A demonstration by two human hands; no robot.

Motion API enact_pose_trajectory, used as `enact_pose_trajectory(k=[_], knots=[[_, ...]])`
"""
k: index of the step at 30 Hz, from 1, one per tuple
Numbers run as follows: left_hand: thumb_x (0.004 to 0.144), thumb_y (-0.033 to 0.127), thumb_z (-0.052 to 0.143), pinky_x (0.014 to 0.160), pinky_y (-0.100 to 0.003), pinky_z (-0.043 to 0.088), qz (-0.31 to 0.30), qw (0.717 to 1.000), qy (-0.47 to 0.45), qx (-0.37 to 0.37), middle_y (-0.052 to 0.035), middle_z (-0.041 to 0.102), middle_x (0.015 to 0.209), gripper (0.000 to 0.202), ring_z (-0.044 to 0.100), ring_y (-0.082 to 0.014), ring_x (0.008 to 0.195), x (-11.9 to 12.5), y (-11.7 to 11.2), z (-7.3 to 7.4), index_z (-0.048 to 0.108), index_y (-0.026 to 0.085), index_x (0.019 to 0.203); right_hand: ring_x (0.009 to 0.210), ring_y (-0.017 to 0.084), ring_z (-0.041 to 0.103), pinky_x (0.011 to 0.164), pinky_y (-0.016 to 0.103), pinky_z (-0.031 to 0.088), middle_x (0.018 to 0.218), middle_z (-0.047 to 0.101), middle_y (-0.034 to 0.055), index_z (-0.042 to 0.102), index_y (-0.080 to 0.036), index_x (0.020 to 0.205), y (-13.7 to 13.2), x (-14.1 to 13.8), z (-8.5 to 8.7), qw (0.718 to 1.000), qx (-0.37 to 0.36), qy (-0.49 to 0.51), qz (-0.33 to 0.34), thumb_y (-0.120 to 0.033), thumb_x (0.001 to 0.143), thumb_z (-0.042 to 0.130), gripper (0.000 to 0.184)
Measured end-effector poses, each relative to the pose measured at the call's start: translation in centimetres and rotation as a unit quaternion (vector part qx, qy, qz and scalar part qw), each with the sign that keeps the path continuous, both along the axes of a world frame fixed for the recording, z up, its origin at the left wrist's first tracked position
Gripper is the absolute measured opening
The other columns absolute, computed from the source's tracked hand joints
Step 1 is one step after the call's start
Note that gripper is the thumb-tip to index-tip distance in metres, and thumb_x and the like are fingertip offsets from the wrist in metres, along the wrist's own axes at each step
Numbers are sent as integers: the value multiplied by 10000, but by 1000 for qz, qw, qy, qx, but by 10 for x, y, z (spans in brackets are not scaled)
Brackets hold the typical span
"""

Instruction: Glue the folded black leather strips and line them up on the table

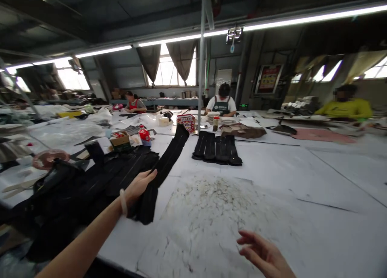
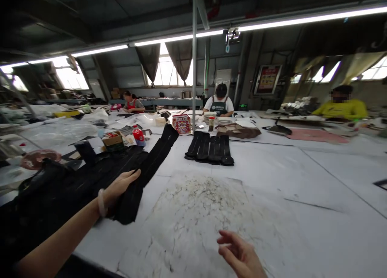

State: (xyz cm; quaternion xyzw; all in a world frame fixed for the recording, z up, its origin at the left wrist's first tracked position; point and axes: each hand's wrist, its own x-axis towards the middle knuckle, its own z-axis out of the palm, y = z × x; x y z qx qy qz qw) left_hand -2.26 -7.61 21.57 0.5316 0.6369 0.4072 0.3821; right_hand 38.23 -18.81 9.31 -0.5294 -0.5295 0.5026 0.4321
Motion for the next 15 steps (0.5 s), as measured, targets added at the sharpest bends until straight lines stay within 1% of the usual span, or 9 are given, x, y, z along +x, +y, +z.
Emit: enact_pose_trajectory(k=[1, 3, 5, 7, 8, 9, 11, 13, 15], knots=[[791, 556, 604, 508, -268, 451, -25, 994, -99, -49, -59, 684, 687, 473, 597, -186, 553, 30, -12, -6, 687, 123, 964, 757, 239, 700, 711, 374, 584, 984, 727, 108, 692, -240, 1079, -5, -7, 6, 1000, 12, 7, -7, -497, 710, 703, 449], [795, 524, 627, 489, -265, 453, -78, 953, -266, -125, -74, 687, 692, 462, 602, -180, 528, 93, -35, -19, 678, 114, 1001, 822, 231, 692, 741, 390, 574, 1137, 675, 115, 613, -264, 1205, -16, -19, 17, 999, 30, 28, -23, -426, 737, 696, 503], [838, 526, 573, 538, -281, 487, -124, 885, -402, -198, -109, 700, 734, 474, 639, -198, 582, 150, -54, -36, 679, 96, 1007, 885, 225, 683, 788, 400, 562, 1248, 614, 116, 544, -284, 1280, -27, -24, 22, 997, 38, 50, -37, -370, 736, 702, 573], [865, 566, 503, 556, -284, 498, -156, 809, -483, -295, -121, 703, 729, 545, 644, -195, 577, 198, -70, -57, 682, 72, 1010, 909, 224, 677, 791, 399, 562, 1297, 579, 122, 514, -283, 1306, -39, -21, 22, 996, 30, 66, -51, -364, 751, 695, 590], [871, 586, 475, 580, -292, 509, -161, 778, -507, -334, -122, 705, 728, 579, 650, -197, 585, 217, -76, -69, 682, 62, 1007, 922, 229, 675, 782, 398, 566, 1300, 576, 128, 506, -273, 1314, -46, -17, 20, 996, 24, 64, -62, -380, 769, 682, 582], [878, 599, 449, 616, -303, 521, -160, 754, -523, -365, -126, 709, 735, 607, 659, -202, 603, 232, -81, -81, 682, 53, 1004, 950, 239, 671, 780, 401, 568, 1305, 573, 135, 502, -263, 1321, -54, -11, 18, 996, 21, 52, -76, -402, 793, 661, 568], [888, 609, 415, 711, -334, 534, -147, 724, -539, -405, -135, 717, 758, 635, 679, -218, 657, 255, -90, -104, 678, 42, 1000, 1076, 275, 629, 837, 429, 554, 1341, 550, 144, 500, -249, 1332, -70, 2, 15, 994, 36, -12, -103, -439, 821, 633, 561], [891, 609, 408, 796, -360, 529, -136, 706, -548, -428, -145, 725, 786, 640, 693, -233, 708, 267, -97, -122, 671, 37, 1007, 1244, 315, 515, 975, 488, 475, 1410, 494, 139, 512, -246, 1333, -85, 13, 15, 985, 77, -114, -108, -460, 789, 675, 607], [891, 609, 410, 850, -377, 519, -137, 693, -555, -439, -155, 731, 823, 643, 701, -246, 761, 274, -102, -134, 662, 32, 1022, 1332, 351, 408, 1075, 541, 361, 1435, 474, 132, 546, -240, 1312, -98, 18, 17, 965, 117, -218, -83, -472, 701, 760, 688]])
